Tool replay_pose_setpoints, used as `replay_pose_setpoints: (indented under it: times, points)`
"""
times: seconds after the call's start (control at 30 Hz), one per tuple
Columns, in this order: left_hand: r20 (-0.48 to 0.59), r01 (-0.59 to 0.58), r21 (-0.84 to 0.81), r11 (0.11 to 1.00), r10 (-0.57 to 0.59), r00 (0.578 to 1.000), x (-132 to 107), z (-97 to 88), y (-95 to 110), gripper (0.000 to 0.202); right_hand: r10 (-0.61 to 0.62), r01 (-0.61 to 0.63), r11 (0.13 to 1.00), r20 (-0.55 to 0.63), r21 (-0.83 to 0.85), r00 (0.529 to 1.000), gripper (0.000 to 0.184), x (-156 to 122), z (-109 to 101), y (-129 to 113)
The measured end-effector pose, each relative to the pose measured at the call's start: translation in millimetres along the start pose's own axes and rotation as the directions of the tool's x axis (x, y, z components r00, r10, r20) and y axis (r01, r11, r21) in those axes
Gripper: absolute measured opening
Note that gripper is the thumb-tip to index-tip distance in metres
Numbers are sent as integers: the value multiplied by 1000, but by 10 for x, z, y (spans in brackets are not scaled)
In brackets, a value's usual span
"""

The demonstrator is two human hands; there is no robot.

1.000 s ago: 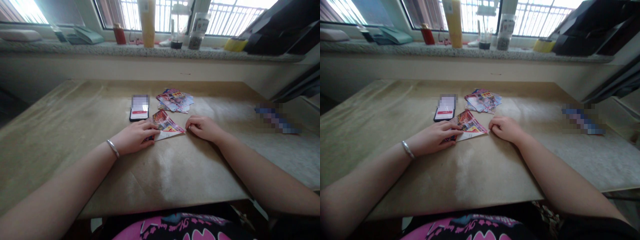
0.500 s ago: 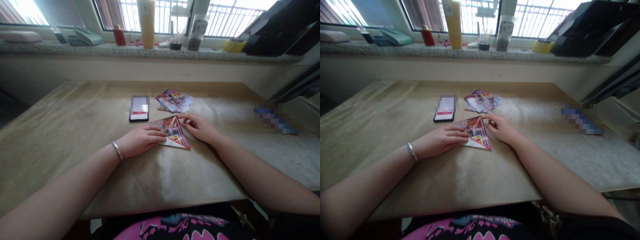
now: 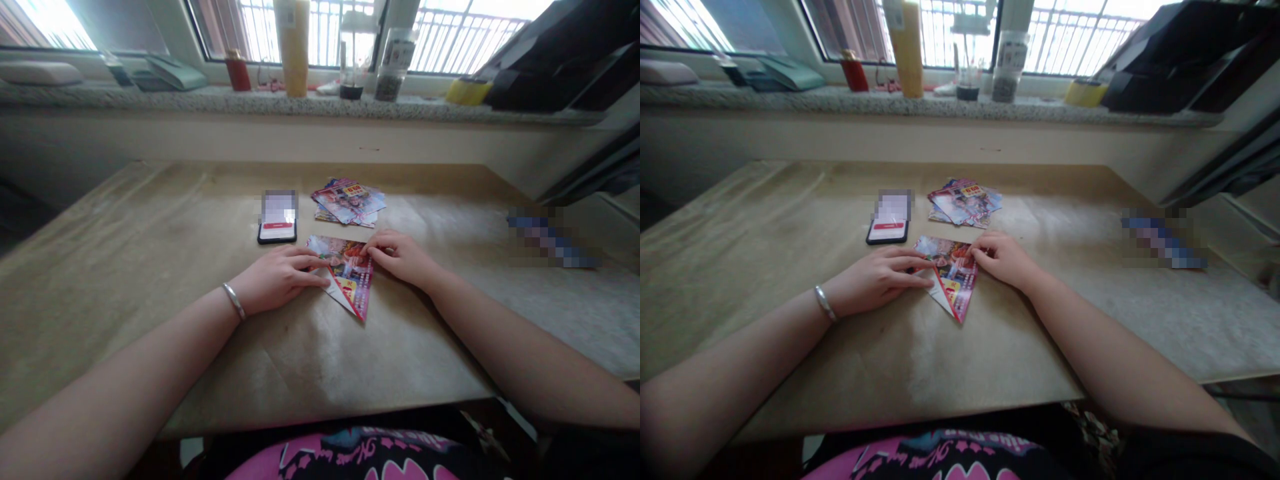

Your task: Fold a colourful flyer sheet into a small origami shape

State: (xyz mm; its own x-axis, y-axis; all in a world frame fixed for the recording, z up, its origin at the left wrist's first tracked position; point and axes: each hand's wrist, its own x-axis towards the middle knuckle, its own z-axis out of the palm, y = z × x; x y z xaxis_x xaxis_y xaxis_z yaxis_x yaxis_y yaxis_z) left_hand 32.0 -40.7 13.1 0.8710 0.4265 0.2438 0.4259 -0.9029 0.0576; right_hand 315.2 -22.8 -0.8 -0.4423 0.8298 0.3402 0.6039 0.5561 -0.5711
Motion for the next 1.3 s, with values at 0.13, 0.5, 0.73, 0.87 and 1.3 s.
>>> replay_pose_setpoints:
  times: [0.13,0.5,0.73,0.87,1.3]
  points:
    - [-11,66,47,997,-66,998,-17,-22,-17,33,25,-25,1000,-4,2,1000,27,-7,-37,-32]
    - [16,278,182,943,-286,958,-42,-19,-4,37,-187,173,979,135,111,973,41,-18,-93,-11]
    - [70,304,227,925,-327,943,-48,23,0,46,-317,311,948,203,63,927,31,-31,-71,-2]
    - [108,275,210,938,-302,947,-52,31,12,47,-379,381,924,230,39,896,25,-23,-83,-2]
    - [9,133,100,986,-134,991,-21,43,2,32,-369,346,929,311,127,876,15,-64,-67,-216]
